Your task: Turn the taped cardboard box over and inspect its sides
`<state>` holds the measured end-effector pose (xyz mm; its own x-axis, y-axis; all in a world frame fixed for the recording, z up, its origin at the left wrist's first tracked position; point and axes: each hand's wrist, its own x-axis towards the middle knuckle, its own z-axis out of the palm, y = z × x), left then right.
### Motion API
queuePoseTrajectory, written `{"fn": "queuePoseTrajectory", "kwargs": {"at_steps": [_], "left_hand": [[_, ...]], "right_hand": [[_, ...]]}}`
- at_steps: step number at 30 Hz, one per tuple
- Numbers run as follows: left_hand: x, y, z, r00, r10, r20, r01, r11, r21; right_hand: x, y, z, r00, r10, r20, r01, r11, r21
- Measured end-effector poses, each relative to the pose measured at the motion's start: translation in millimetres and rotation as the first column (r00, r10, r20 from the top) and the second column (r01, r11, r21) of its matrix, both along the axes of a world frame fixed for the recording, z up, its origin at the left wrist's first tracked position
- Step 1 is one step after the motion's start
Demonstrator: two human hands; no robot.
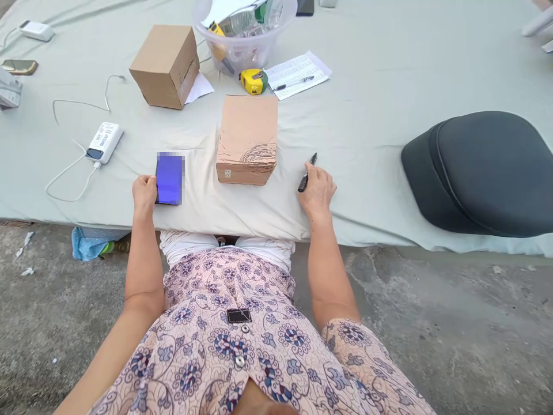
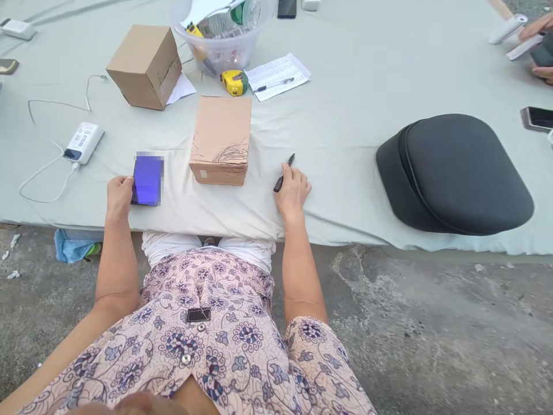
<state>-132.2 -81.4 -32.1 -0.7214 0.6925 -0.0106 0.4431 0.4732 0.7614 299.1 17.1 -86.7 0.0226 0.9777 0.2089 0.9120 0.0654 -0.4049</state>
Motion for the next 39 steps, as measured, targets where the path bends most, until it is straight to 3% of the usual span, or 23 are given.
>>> {"fn": "queuePoseTrajectory", "kwargs": {"at_steps": [3,9,13,16,19,21,22,24,26,27,29,33,36,39], "left_hand": [[11.3,4.5,2.0,0.981,0.084,0.177,-0.094,0.994,0.050],[25.4,1.1,3.8,0.900,0.072,0.430,-0.192,0.951,0.242],[37.8,-15.2,4.6,0.814,-0.029,0.580,-0.239,0.893,0.381],[58.7,-30.0,6.4,0.741,-0.184,0.645,-0.201,0.856,0.476],[91.0,-39.2,10.5,0.651,-0.328,0.684,-0.146,0.830,0.538],[116.7,-41.1,14.7,0.576,-0.399,0.714,-0.104,0.830,0.548],[129.8,-41.2,17.0,0.534,-0.434,0.726,-0.075,0.831,0.552],[154.6,-40.9,21.3,0.457,-0.497,0.738,-0.018,0.824,0.566],[175.4,-40.7,24.5,0.398,-0.541,0.741,0.019,0.812,0.583],[183.7,-40.8,25.4,0.374,-0.554,0.744,0.029,0.808,0.588],[195.9,-41.3,26.2,0.333,-0.564,0.756,0.029,0.807,0.589],[206.0,-42.8,25.9,0.286,-0.546,0.787,-0.001,0.821,0.570],[206.9,-44.3,25.5,0.274,-0.534,0.800,-0.004,0.831,0.557],[206.7,-45.8,25.1,0.286,-0.536,0.794,0.010,0.830,0.557]], "right_hand": [[4.8,0.2,2.1,0.998,0.041,0.055,-0.040,0.999,-0.018],[14.0,1.3,-3.4,0.995,0.088,0.046,-0.089,0.996,0.032],[20.5,-6.5,-7.0,0.988,0.060,-0.143,-0.036,0.985,0.167],[15.8,-27.2,-0.4,0.955,0.026,-0.297,0.051,0.967,0.249],[-2.6,-60.2,12.6,0.862,0.074,-0.501,0.021,0.983,0.182],[-19.4,-84.6,20.8,0.738,0.147,-0.658,-0.161,0.986,0.041],[-27.8,-96.2,24.0,0.654,0.175,-0.736,-0.292,0.956,-0.033],[-42.2,-116.5,28.4,0.476,0.182,-0.861,-0.545,0.829,-0.126],[-51.5,-131.7,30.6,0.372,0.149,-0.916,-0.681,0.714,-0.161],[-54.1,-137.3,31.2,0.341,0.131,-0.931,-0.709,0.685,-0.164],[-55.8,-144.6,31.5,0.306,0.104,-0.946,-0.718,0.678,-0.158],[-52.9,-148.0,29.7,0.311,0.086,-0.947,-0.673,0.723,-0.155],[-53.0,-146.6,26.5,0.333,0.063,-0.941,-0.647,0.741,-0.179],[-55.7,-146.0,23.5,0.301,0.021,-0.953,-0.649,0.737,-0.189]]}}
